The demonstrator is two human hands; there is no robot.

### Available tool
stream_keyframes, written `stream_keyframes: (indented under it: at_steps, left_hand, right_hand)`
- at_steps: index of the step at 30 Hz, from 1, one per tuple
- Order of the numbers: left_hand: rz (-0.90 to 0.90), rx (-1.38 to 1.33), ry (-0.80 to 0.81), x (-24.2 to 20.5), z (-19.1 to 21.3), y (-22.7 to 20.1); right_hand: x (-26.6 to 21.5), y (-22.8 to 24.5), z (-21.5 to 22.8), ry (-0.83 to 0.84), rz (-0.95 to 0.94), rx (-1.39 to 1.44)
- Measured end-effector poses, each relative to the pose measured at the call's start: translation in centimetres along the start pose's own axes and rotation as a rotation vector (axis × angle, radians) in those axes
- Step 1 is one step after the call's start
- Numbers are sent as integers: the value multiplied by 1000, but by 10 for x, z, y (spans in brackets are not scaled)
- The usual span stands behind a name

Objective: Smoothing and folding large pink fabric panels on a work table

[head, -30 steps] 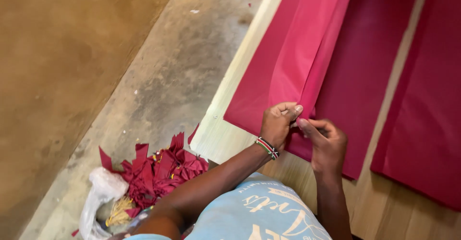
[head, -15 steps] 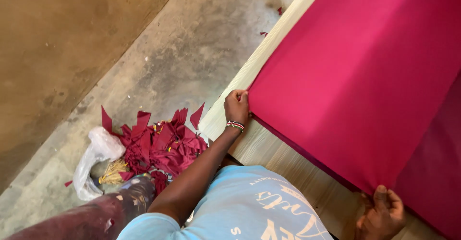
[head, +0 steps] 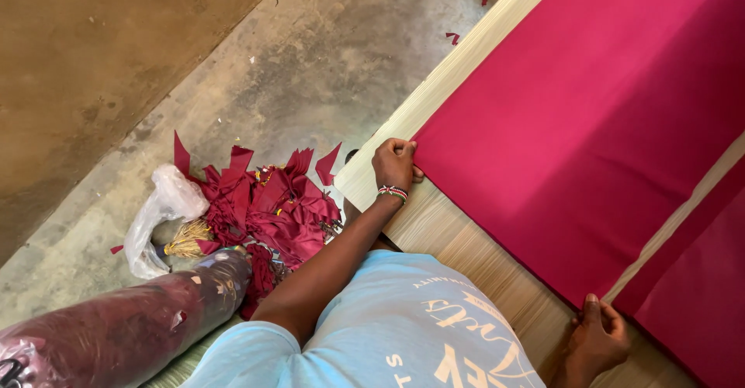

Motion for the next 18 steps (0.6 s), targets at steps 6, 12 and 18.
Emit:
stream_keyframes:
  at_steps: [6, 12, 18]
  left_hand:
    - [-3, 31, -29, 0, 2, -3]
    - [7, 9, -47, -4, 2, -7]
    - [-63, 119, -122, 7, 1, 2]
  right_hand:
    - [10, -12, 0, -14, 114, -189]
    - [8, -13, 4, -26, 243, -387]
    - [16, -26, 5, -26, 383, -504]
Point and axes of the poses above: each hand's wrist, its own x-axis towards the middle knuckle, its own z-axis out of the back of the hand, y = z × x, the point moved 4 cm from there along x, towards the middle knuckle, and after that the axes turned 3 degrees about z, right-handed, at the moved point
